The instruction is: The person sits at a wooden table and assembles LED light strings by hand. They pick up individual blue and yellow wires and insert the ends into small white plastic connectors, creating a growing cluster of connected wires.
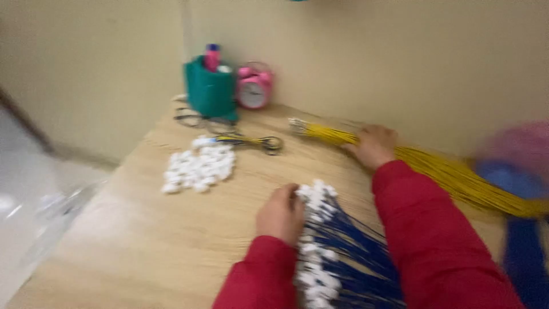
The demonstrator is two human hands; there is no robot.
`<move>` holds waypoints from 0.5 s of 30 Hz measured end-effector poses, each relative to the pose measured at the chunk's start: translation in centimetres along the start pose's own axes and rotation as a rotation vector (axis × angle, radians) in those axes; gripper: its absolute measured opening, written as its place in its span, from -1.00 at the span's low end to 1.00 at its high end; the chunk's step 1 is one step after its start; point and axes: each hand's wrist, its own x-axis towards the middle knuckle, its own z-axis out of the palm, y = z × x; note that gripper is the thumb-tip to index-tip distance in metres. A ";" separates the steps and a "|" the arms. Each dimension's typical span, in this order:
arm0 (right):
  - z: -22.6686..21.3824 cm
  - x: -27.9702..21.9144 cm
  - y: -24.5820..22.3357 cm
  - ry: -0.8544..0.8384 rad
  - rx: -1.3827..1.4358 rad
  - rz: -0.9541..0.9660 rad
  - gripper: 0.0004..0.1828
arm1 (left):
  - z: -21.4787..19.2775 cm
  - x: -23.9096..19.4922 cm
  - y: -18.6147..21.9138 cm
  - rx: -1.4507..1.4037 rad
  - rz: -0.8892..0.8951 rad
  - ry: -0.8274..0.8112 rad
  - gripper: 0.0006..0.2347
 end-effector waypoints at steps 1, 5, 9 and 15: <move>0.6 0.0 1.4 -0.013 -0.021 0.047 -0.44 | -0.2 -0.1 0.1 -0.014 0.032 -0.041 -0.72; -1.1 -3.8 7.1 0.060 0.718 -0.010 -0.61 | 0.0 0.3 -0.4 0.034 0.009 -0.008 -0.71; -5.5 -10.5 13.8 -0.090 1.240 -0.112 -0.65 | 0.0 0.6 -0.7 0.063 0.003 0.056 -0.77; -14.6 -23.6 26.2 0.009 1.065 -0.062 -0.51 | -0.5 0.4 -0.4 0.089 0.062 0.082 -0.78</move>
